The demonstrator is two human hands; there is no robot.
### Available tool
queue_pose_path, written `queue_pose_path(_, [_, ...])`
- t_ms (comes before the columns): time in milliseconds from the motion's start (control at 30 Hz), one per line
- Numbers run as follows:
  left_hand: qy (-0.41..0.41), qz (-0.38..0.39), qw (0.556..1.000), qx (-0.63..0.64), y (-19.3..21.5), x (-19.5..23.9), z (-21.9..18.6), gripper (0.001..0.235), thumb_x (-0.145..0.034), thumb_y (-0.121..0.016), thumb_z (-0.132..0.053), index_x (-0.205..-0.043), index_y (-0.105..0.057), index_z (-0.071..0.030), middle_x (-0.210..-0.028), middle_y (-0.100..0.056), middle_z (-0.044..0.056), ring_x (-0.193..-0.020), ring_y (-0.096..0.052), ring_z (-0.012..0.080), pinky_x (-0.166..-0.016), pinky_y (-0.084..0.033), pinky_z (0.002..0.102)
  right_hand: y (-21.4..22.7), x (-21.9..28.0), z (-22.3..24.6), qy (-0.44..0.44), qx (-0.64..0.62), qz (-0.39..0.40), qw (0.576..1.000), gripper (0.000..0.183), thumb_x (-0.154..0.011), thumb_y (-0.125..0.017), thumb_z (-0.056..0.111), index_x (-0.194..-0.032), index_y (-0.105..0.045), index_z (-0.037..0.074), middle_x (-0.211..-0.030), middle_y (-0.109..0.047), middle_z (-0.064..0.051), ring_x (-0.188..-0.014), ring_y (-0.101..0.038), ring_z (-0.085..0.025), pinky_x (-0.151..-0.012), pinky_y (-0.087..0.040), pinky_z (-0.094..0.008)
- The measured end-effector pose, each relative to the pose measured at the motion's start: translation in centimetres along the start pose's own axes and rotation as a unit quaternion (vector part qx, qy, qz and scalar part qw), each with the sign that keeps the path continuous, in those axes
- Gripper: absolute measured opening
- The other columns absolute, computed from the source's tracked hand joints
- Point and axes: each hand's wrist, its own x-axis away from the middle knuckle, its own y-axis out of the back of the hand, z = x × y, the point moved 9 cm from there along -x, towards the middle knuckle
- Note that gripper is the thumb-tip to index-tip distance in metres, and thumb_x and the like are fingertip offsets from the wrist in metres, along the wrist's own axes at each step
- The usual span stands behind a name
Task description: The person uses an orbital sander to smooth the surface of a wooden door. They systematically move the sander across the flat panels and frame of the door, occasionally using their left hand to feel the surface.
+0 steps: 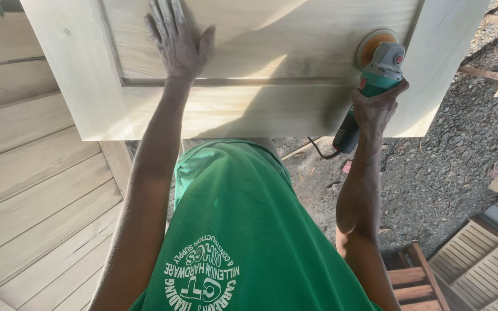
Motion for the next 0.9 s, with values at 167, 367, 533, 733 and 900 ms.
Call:
queue_pose_path(167, [-0.111,0.008,0.989,0.096,-0.2,0.4,-8.5,0.109,-0.110,-0.061,-0.073,-0.170,-0.001,-0.005,-0.175,0.005,0.020,-0.163,0.006,0.0344,-0.131,0.003,0.060,-4.1,1.9,6.2,0.082,0.026,0.004,0.996,0.079,-0.086,-0.080,0.016,-0.139,-0.021,0.015,-0.111,-0.070,-0.028,-0.092,-0.075,-0.045,-0.086,-0.065,-0.056])
queue_pose_path(367, [-0.100,0.274,0.946,0.140,0.7,-1.3,-7.4,0.101,-0.105,-0.056,-0.069,-0.171,-0.012,-0.007,-0.179,-0.004,0.016,-0.164,0.000,0.0340,-0.132,0.005,0.057,-10.1,6.0,13.4,0.098,0.043,0.072,0.992,0.083,-0.086,-0.079,0.023,-0.142,-0.018,0.012,-0.096,-0.072,-0.029,-0.078,-0.074,-0.048,-0.076,-0.064,-0.059])
queue_pose_path(533, [0.065,0.294,0.950,0.087,5.9,-2.5,3.8,0.103,-0.108,-0.043,-0.076,-0.171,-0.008,-0.002,-0.179,-0.002,0.020,-0.165,0.004,0.0343,-0.134,0.006,0.053,-8.8,7.3,14.6,0.064,0.046,0.072,0.994,0.086,-0.084,-0.081,0.025,-0.144,-0.021,0.013,-0.093,-0.073,-0.029,-0.083,-0.071,-0.053,-0.079,-0.057,-0.063])
queue_pose_path(733, [0.084,0.229,0.970,0.017,5.9,-0.7,10.4,0.098,-0.115,-0.038,-0.075,-0.170,-0.002,-0.002,-0.182,-0.002,0.020,-0.168,0.004,0.0363,-0.141,0.000,0.054,-4.1,4.3,8.3,0.040,0.046,0.022,0.998,0.088,-0.079,-0.080,0.020,-0.143,-0.020,0.013,-0.098,-0.072,-0.029,-0.081,-0.072,-0.052,-0.079,-0.060,-0.061])
queue_pose_path(900, [0.106,0.228,0.968,-0.003,5.0,-0.4,10.0,0.097,-0.115,-0.035,-0.071,-0.167,0.002,0.002,-0.178,0.001,0.023,-0.165,0.005,0.0366,-0.138,0.002,0.055,-2.0,2.2,3.5,0.024,0.023,0.002,0.999,0.086,-0.078,-0.079,0.016,-0.141,-0.020,0.013,-0.108,-0.070,-0.027,-0.087,-0.076,-0.045,-0.083,-0.067,-0.055])
